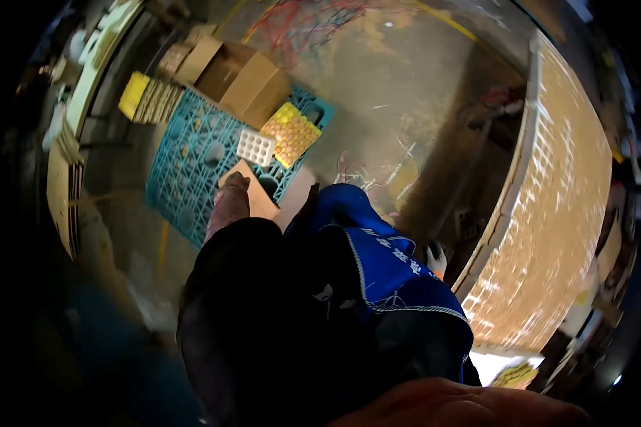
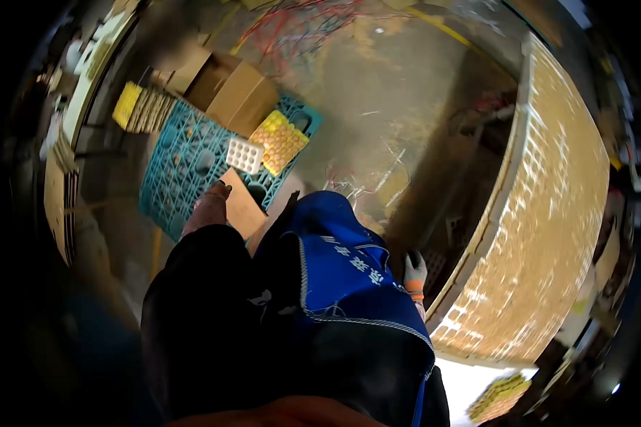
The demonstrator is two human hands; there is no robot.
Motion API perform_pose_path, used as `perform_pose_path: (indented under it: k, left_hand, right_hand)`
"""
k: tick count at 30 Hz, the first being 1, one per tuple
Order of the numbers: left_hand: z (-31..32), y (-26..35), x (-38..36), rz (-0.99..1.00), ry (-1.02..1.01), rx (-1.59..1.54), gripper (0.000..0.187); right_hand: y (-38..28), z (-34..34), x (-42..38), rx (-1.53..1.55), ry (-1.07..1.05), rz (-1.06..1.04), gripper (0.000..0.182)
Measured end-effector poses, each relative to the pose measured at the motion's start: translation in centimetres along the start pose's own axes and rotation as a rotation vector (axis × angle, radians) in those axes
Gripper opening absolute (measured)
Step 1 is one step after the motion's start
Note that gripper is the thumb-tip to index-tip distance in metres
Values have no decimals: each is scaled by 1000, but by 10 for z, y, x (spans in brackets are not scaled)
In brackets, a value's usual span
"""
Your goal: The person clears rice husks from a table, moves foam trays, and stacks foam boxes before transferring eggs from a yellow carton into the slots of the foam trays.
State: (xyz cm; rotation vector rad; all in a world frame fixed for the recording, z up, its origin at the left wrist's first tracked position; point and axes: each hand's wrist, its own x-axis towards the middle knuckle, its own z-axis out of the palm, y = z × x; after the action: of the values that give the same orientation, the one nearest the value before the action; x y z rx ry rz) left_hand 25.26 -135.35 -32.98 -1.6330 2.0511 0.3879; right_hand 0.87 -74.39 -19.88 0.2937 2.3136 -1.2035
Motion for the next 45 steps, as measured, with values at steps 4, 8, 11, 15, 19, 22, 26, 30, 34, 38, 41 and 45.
perform_pose_path:
  k: [4,8,11,15,19,22,26,30,34,38,41,45]
  left_hand:
    - [76,-46,-46,61,-395,-412,39]
    - [115,-21,-131,136,-494,-125,66]
    - [125,-15,-150,-51,-542,-274,67]
    - [143,-11,-93,-216,-437,-458,61]
    - [135,29,15,-157,-436,-512,61]
    - [140,71,119,-126,-313,-648,64]
    - [169,126,235,-182,-162,-582,71]
    - [233,146,350,-249,-165,-811,67]
    - [300,118,394,33,-32,-657,48]
    - [224,120,383,-539,105,-894,59]
    - [241,94,368,-507,171,-797,57]
    - [292,93,373,-573,375,-1007,61]
  right_hand:
    - [-29,37,54,-234,-308,-155,37]
    - [-87,84,113,-505,-648,-387,34]
    - [-143,133,157,-878,-754,-327,43]
    - [-174,224,219,-733,-720,-244,40]
    - [-181,330,266,-800,-703,-235,42]
    - [-170,418,301,-738,-755,-137,45]
    - [-135,513,340,-692,-835,-108,40]
    - [-97,622,412,-897,-975,-355,42]
    - [-65,715,487,-1107,-848,-338,43]
    - [-55,768,526,-1037,-924,-292,49]
    - [-29,788,546,-988,-976,-247,57]
    - [25,807,555,-744,-1013,-182,68]
